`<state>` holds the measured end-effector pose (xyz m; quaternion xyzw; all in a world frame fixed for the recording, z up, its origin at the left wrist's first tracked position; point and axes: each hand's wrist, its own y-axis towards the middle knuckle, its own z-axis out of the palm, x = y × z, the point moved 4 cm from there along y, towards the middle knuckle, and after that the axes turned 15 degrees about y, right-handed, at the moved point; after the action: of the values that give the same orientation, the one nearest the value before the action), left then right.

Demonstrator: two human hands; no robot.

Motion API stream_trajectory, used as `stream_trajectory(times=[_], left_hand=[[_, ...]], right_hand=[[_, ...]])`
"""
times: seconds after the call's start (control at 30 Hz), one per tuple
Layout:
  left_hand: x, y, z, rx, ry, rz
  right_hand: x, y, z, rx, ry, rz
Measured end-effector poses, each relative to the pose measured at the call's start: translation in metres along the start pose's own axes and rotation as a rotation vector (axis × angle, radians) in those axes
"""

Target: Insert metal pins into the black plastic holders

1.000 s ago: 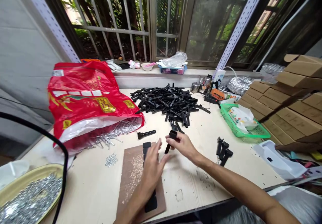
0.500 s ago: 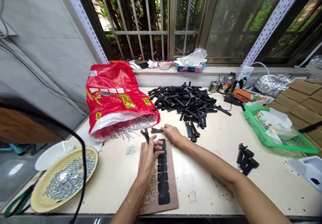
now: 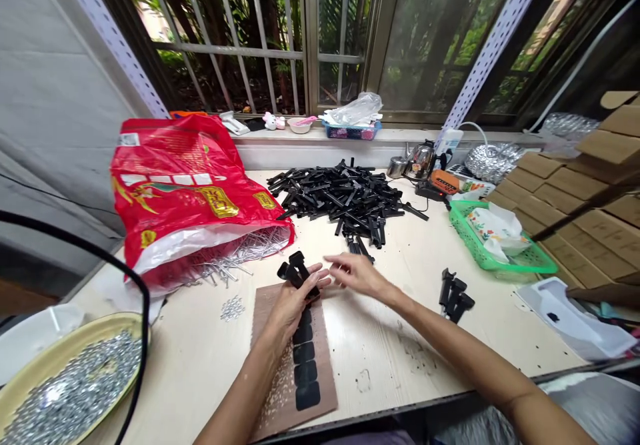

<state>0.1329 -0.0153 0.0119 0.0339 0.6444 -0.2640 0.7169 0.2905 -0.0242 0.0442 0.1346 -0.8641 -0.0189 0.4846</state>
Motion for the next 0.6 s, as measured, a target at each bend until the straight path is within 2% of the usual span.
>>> stream_trajectory(times=[0.07,0.17,0.27,0.4,0.5,0.6], left_hand=[[0.002,-0.001,-0.003,-0.016,0.008,0.001],[0.003,-0.004,0.000,-0.048,0.012,-0.005],[0.002,-0.008,0.006,-0.074,0.035,-0.017],[-0.002,-0.007,0.011,-0.111,0.078,-0.014],[-0.002,-0.001,0.014,-0.157,0.049,-0.025],[-0.001,0.006,0.018,-0.147,-0.022,-0.017]], right_hand=[[-0.025,0.010,-0.025,-0.135,-0.195,0.204],[-0.050,0.026,-0.045,-0.233,-0.372,0.354],[-0.060,0.037,-0.041,-0.230,-0.415,0.378],[-0.055,0.039,-0.028,-0.256,-0.415,0.350],[-0.040,0.031,-0.013,-0.335,-0.236,0.295],[-0.021,0.019,0.005,-0.374,0.225,0.160]])
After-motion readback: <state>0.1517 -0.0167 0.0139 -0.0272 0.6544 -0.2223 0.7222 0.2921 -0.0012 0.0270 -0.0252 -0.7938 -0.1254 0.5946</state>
